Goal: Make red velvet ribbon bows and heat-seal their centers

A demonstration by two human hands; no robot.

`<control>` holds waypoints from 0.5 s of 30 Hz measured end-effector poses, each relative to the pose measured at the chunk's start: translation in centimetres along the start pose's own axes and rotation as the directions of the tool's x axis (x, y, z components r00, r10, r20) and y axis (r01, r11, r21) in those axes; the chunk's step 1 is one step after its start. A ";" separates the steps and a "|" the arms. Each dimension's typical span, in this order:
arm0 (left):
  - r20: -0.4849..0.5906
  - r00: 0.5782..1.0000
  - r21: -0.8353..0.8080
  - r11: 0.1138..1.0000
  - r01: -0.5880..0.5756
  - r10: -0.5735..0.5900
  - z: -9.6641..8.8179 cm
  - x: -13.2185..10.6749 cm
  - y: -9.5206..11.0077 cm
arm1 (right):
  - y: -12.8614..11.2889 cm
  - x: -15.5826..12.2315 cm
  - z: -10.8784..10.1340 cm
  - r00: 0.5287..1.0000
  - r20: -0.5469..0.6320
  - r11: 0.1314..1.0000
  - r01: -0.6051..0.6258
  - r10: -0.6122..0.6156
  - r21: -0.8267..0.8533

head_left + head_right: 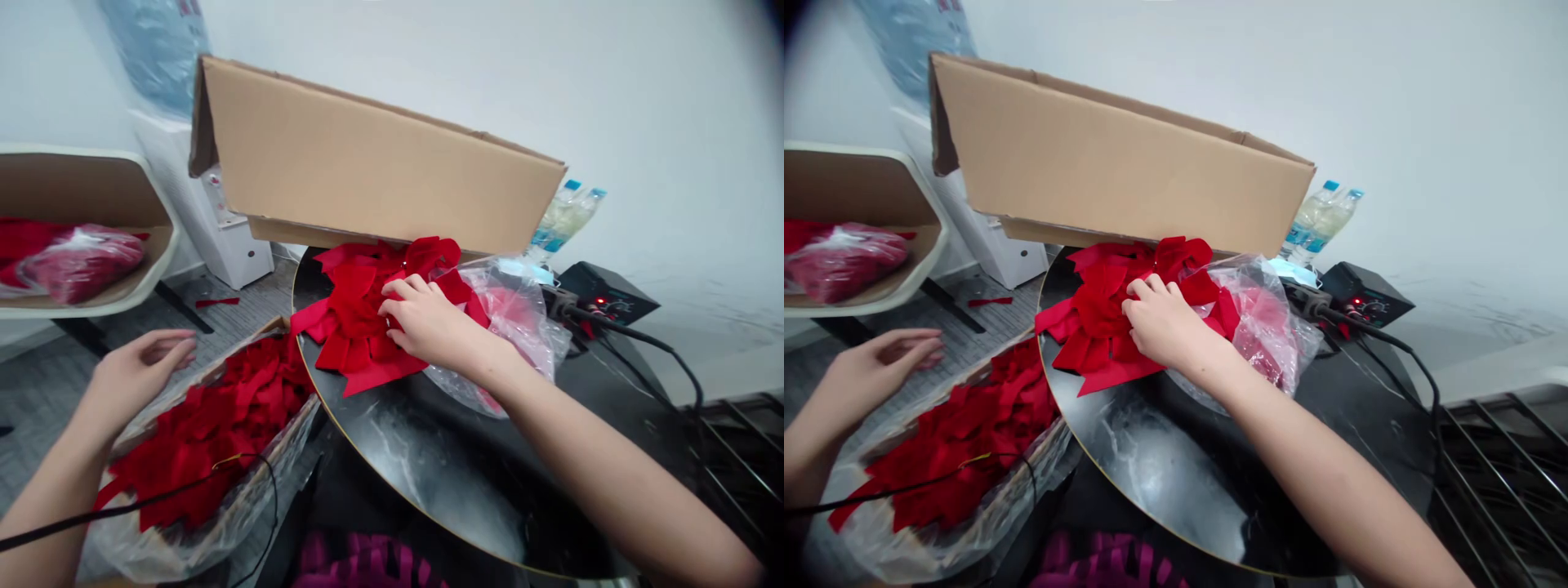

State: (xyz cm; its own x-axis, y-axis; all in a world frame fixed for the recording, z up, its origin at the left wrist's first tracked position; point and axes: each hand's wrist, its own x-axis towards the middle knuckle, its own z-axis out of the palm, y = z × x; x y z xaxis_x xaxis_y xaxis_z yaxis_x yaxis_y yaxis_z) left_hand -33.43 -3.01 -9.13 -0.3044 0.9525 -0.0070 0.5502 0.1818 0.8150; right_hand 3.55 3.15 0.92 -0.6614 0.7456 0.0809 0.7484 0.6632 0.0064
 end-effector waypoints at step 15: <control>0.305 0.728 -0.501 0.754 -0.426 0.614 5.2 -1.8 21.7 | 2.5 -3.0 -6.9 0.953 -0.302 0.922 0.136 -0.022 0.363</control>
State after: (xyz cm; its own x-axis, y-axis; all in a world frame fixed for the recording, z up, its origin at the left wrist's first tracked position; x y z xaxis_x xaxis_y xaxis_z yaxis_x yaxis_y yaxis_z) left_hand -16.87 0.50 5.58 0.3532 0.8797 0.3185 0.1551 -0.3908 0.9073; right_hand 7.76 2.09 7.59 -0.6317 0.6767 0.3781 0.5826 0.7362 -0.3444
